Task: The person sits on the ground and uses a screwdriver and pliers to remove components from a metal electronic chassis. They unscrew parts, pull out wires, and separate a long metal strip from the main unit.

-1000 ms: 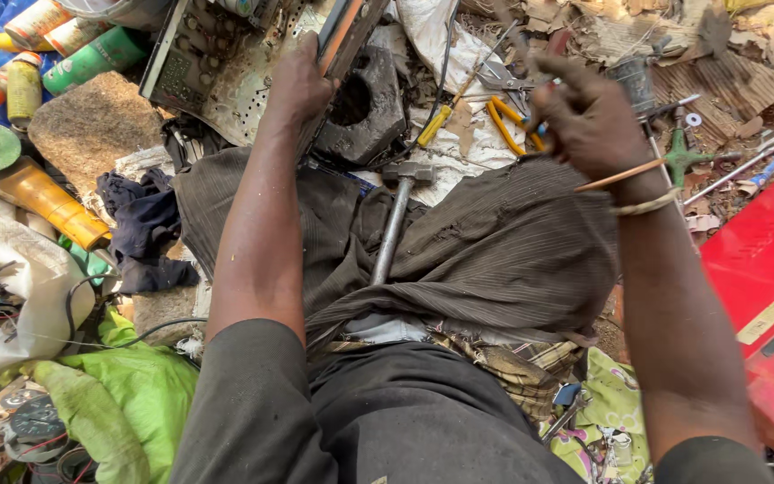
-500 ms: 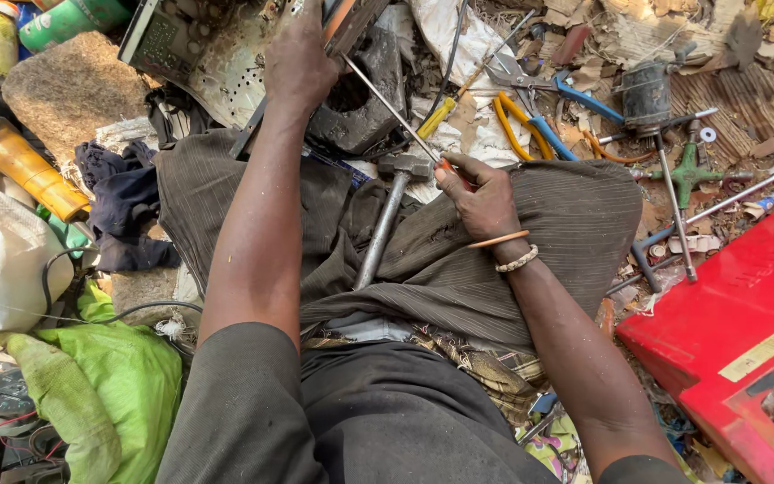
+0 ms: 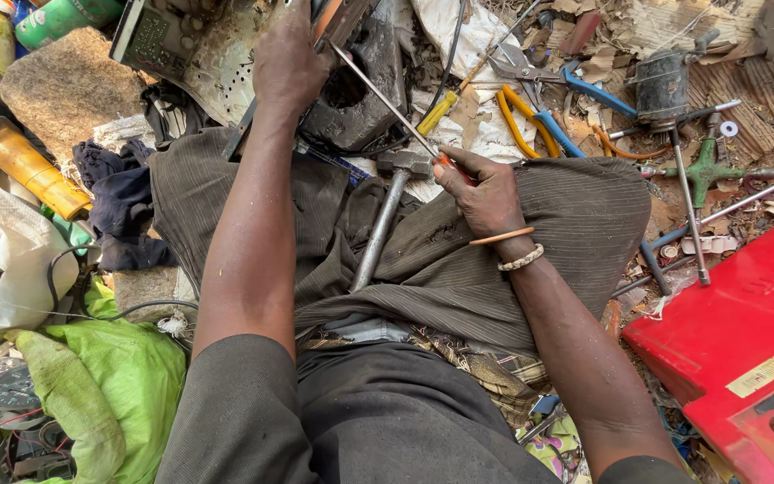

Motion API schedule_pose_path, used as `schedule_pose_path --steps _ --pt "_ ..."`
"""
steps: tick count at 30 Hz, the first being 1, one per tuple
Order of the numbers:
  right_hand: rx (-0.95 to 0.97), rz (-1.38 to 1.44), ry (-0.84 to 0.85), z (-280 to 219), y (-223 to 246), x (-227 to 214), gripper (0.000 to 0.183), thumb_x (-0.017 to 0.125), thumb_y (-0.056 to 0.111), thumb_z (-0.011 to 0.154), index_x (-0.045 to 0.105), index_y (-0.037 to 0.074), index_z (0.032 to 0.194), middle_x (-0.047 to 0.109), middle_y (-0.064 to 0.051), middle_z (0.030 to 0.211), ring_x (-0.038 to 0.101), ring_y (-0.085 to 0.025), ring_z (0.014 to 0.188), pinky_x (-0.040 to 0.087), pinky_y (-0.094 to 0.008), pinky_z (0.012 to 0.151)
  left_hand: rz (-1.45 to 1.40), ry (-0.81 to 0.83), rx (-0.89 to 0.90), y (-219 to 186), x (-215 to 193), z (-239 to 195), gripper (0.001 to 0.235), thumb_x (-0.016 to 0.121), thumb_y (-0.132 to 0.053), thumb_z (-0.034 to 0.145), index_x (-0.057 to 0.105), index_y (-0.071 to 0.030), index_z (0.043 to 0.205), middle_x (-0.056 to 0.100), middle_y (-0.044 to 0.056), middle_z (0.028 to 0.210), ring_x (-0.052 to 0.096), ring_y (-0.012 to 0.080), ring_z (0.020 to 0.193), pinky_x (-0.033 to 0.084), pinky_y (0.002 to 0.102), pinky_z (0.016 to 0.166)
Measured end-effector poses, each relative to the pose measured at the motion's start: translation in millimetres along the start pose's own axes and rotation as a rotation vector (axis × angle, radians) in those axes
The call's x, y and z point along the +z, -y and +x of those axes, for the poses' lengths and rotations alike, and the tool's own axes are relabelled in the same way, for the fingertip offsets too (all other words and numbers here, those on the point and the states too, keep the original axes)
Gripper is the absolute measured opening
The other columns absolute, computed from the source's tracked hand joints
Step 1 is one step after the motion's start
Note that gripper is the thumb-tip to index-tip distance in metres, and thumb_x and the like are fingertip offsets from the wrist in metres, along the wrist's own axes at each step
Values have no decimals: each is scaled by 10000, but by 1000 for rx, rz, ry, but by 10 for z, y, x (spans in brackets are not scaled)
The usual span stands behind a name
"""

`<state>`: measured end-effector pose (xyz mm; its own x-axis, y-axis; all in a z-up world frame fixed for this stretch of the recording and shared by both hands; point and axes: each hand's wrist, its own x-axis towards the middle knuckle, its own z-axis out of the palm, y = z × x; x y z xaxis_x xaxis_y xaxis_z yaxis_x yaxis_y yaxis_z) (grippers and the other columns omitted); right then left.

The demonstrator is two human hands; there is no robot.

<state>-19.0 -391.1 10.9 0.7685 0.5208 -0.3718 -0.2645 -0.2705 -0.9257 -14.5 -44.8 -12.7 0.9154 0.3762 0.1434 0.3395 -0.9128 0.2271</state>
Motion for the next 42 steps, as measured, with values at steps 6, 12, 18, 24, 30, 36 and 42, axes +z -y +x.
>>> schedule_pose_path --steps 6,12,18,24,30,36,42 --pt "-180 -243 -43 60 12 -88 394 815 217 898 738 56 1249 789 -99 1066 743 -135 942 593 -286 853 -79 79 -77 -32 2 -2 635 890 -262 861 550 -82 1366 738 136 846 759 288 765 622 453 656" --pt "466 798 330 301 82 -393 331 724 190 954 659 -16 1204 741 -98 946 515 -34 555 348 -122 358 -158 24 -64 -23 -16 -10 547 911 -264 831 634 -79 1266 773 153 918 772 281 823 632 439 700" --pt "129 179 152 320 43 -243 305 709 151 943 696 51 1231 696 -43 881 518 -48 537 389 -177 423 -156 -22 -24 53 -5 80 503 923 -186 787 675 -43 1200 766 193 877 768 332 805 616 466 697" --pt "-475 -486 -168 173 180 -66 328 758 180 956 725 71 1264 738 -94 958 653 -177 714 521 -323 592 -165 -8 26 151 -43 126 448 923 -228 803 689 -60 1145 756 205 922 737 401 864 580 507 719" --pt "433 565 344 326 308 -244 369 728 248 951 722 -4 1220 743 -102 911 530 -75 545 366 -197 402 -179 13 103 331 56 140 456 888 -186 816 673 -59 1198 727 220 1017 702 427 926 560 498 771" --pt "-205 47 -30 42 104 -93 399 805 228 949 663 -33 1216 657 -93 1042 625 -124 749 529 -250 568 -523 211 12 515 140 62 627 814 -229 833 585 -85 1399 638 200 1299 640 372 1148 540 469 935" --pt "8 637 -291 52 49 -134 267 701 269 998 621 38 1106 689 -96 934 699 -183 754 589 -273 621 -1076 306 -351 605 198 91 591 606 -532 1018 609 -120 1442 667 183 1370 691 300 1252 585 484 1026"
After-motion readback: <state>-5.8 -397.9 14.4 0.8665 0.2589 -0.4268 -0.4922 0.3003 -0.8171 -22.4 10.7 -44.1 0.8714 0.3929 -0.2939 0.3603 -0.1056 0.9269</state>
